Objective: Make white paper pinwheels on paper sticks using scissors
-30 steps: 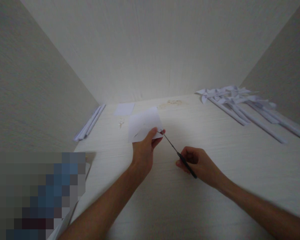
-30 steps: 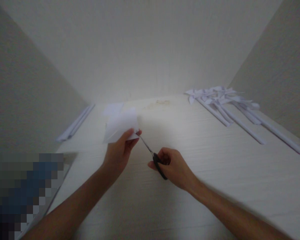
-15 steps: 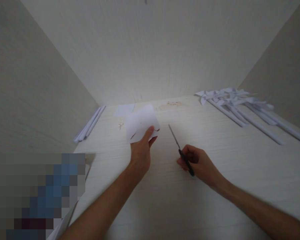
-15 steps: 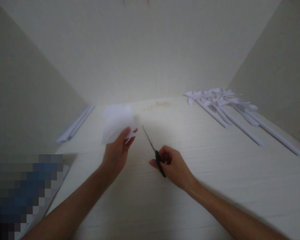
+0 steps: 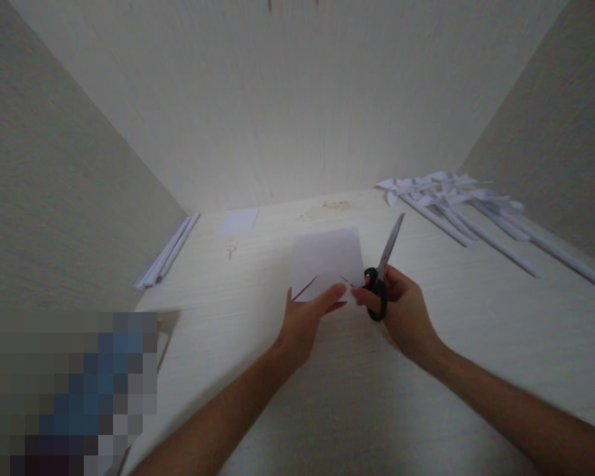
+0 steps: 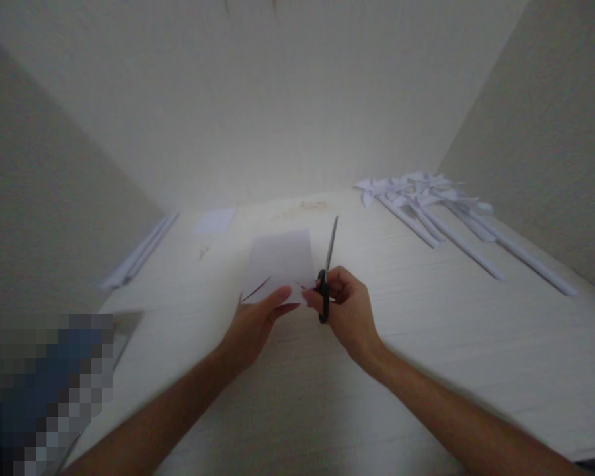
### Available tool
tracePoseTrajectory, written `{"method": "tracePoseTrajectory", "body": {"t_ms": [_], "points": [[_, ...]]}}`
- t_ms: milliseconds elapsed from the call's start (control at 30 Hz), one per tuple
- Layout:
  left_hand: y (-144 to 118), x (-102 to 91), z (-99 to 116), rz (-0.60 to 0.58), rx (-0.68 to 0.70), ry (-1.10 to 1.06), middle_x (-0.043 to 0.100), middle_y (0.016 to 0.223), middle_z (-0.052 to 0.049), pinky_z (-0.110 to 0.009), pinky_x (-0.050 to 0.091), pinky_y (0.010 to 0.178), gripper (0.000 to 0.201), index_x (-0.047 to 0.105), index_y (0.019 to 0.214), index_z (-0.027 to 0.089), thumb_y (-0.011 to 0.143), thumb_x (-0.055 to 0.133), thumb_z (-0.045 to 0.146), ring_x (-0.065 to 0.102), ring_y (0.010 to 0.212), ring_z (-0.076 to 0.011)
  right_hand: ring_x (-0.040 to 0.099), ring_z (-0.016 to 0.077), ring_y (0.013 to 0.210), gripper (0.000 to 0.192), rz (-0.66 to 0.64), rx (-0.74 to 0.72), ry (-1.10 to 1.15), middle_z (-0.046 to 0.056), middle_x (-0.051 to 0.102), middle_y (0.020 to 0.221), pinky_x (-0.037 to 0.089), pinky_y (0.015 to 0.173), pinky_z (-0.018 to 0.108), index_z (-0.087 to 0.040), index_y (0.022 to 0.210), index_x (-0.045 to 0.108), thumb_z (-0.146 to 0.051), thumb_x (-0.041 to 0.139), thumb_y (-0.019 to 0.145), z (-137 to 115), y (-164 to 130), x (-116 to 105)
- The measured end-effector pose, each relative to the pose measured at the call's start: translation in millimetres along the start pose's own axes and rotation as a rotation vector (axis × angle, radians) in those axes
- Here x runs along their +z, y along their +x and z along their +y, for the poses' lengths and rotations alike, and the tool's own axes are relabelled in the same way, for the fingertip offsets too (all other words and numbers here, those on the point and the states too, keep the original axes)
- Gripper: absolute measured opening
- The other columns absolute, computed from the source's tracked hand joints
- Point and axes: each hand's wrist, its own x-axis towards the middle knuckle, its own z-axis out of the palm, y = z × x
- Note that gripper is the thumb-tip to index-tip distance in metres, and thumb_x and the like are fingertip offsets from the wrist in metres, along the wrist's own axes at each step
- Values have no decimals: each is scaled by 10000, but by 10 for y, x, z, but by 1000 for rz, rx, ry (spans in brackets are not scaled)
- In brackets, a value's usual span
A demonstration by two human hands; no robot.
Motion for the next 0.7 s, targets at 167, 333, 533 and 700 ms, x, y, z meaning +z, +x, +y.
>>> {"method": "tracePoseTrajectory", "body": {"t_ms": [167, 333, 533, 700], "points": [[195, -206, 247, -149, -160, -112, 674, 817, -76, -313, 521, 563, 183, 664, 751, 182, 667, 591, 327, 618, 689, -191, 474, 72, 453, 298, -82, 34, -19, -51, 538, 535, 352, 413, 198, -175, 620, 494, -259, 755, 503, 16, 171, -156], [282, -293, 253, -176, -219, 161, 677, 730, -119, -249, 490, 528, 162, 661, 679, 107, 551, 693, 202, 602, 562, -147, 490, 73, 461, 302, -108, 33, -21, -57, 533, 525, 366, 427, 199, -176, 601, 512, -220, 777, 464, 11, 248, -234], [181, -207, 164, -175, -178, 217, 670, 840, -99, -257, 500, 527, 290, 658, 813, 139, 528, 707, 141, 618, 662, -172, 522, 83, 558, 228, 64, -63, 76, -24, 603, 639, 392, 497, 203, -183, 644, 553, -189, 745, 521, -3, 266, -221], [114, -119, 70, -90, -104, 176, 645, 936, -61, -241, 507, 538, 402, 623, 933, 201, 545, 696, 124, 601, 741, -166, 528, 83, 600, 188, 165, -126, 166, -21, 613, 678, 396, 534, 203, -186, 659, 551, -192, 719, 574, 28, 242, -157]]}}
